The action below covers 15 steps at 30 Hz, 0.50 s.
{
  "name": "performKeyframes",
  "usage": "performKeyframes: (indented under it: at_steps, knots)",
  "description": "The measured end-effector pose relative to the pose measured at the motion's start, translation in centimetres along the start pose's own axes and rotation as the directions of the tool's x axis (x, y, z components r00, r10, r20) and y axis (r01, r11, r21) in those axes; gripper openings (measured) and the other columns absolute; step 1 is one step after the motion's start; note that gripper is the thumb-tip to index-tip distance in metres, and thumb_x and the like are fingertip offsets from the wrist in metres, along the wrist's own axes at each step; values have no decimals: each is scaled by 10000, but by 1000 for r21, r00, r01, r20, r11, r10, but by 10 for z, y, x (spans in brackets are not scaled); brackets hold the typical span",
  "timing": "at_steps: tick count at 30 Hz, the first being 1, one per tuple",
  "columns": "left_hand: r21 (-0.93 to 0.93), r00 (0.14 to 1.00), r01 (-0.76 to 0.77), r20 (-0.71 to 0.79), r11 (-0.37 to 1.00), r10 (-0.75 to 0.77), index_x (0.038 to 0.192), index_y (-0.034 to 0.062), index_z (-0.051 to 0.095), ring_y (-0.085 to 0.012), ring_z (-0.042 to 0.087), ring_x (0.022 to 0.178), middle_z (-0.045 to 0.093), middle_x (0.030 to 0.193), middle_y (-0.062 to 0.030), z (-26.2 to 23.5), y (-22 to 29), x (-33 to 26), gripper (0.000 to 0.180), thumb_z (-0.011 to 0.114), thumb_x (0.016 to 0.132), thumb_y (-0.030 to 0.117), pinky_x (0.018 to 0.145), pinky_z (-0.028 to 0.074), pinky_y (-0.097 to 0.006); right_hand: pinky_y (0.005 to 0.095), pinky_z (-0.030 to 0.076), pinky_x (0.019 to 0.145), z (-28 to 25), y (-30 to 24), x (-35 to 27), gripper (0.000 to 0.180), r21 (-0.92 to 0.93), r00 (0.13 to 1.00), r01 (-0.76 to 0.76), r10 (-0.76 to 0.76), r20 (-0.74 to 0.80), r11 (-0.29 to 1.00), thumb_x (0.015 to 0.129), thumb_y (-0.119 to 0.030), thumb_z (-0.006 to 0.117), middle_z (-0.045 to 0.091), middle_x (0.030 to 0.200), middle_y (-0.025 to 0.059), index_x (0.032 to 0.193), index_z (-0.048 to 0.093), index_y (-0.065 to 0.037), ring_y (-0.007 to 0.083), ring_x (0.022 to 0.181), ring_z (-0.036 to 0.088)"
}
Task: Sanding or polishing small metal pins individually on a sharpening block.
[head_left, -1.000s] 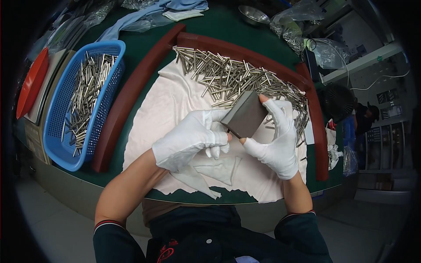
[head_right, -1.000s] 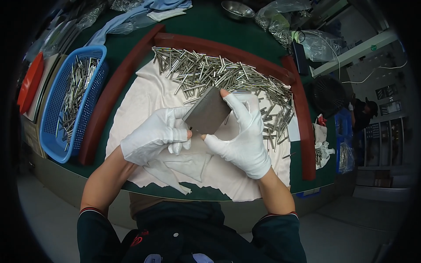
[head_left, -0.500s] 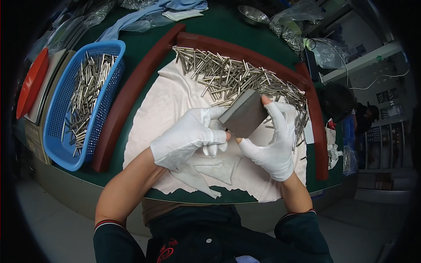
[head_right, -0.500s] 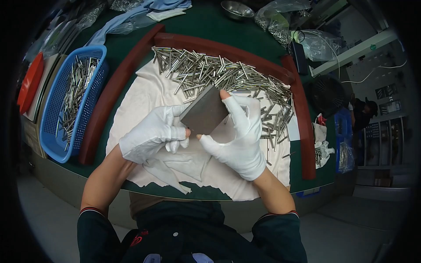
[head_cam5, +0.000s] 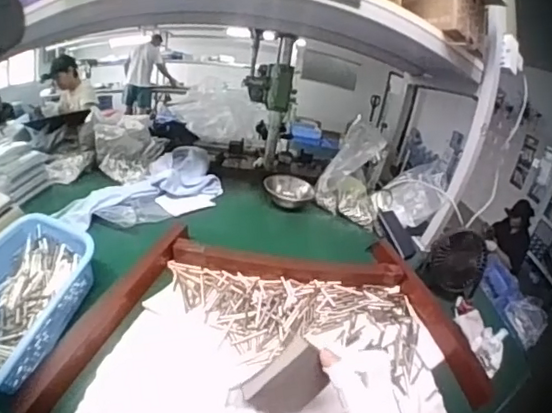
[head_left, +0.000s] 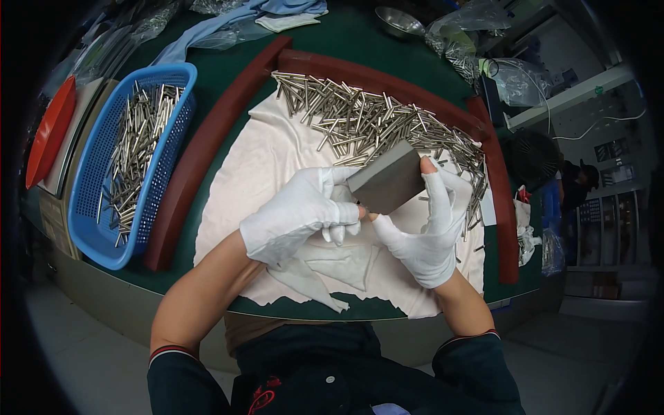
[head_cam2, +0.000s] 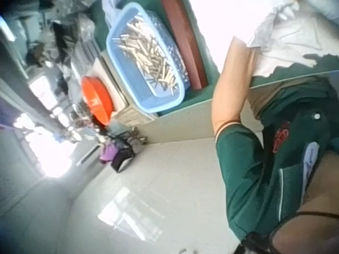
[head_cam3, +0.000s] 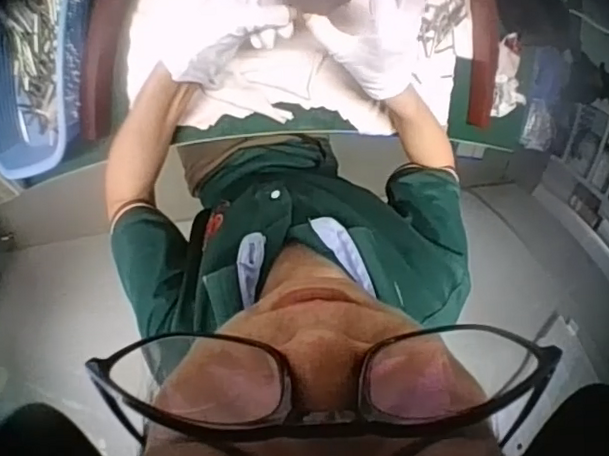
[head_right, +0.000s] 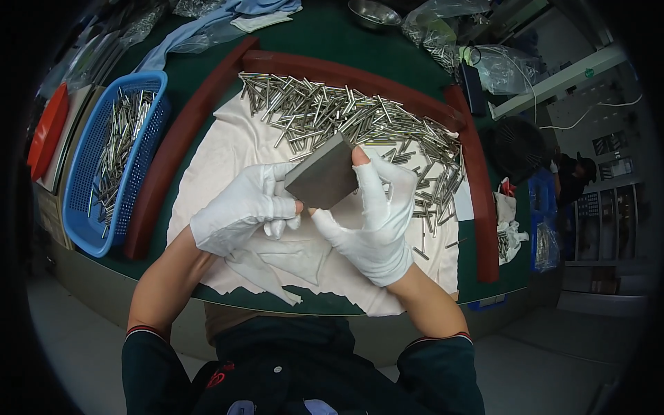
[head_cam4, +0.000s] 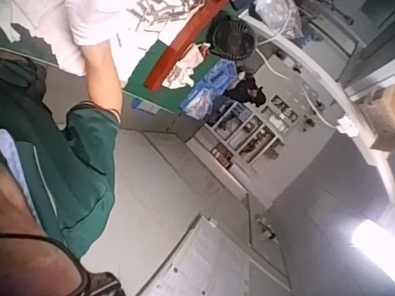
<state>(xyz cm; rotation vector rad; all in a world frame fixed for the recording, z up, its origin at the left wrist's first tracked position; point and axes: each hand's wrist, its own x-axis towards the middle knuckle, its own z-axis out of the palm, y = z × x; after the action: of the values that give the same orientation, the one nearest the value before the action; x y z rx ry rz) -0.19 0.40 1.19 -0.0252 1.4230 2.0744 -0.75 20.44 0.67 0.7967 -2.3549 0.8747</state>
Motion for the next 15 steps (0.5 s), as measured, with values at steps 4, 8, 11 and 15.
performKeyframes:
  at_steps: [4, 8, 11, 15]
  knots:
    - [42, 1000, 20, -13, 999, -19, 1242, -22, 509, -46, 526, 541, 579, 736, -28, -4, -1, 0, 445, 633, 818, 26, 461, 438, -172, 320, 400, 857, -6, -1, 8, 815, 105, 976, -142, 121, 182, 984, 574, -113, 804, 459, 1104, 107, 1304, 450, -30, 222, 989, 474]
    - [-9, 1000, -22, -1, 1000, 22, 1299, -15, 457, -51, 534, 552, 577, 736, -26, 4, 5, 1, 499, 616, 828, 22, 476, 450, -177, 363, 414, 839, 2, 5, -6, 872, -125, 989, 129, -137, -51, 984, 563, -107, 792, 436, 1121, 132, 1336, 398, -11, 269, 995, 457]
    - [-49, 996, -84, 15, 995, 85, 1343, 0, 404, -53, 530, 565, 576, 737, -30, 0, -7, 5, 543, 601, 839, 33, 488, 440, -172, 352, 395, 901, 3, 13, -6, 855, 171, 987, -45, 70, -147, 984, 597, -119, 792, 429, 1179, 138, 1340, 386, 2, 258, 1060, 442]
    - [-221, 988, -121, 70, 968, 139, 1380, 6, 337, -81, 559, 647, 562, 834, -38, -9, -10, 7, 690, 687, 787, 54, 468, 436, -170, 337, 383, 947, -1, 17, -1, 826, 332, 936, -280, 333, -116, 901, 613, -125, 788, 443, 1144, 116, 1324, 393, 15, 239, 1059, 470]
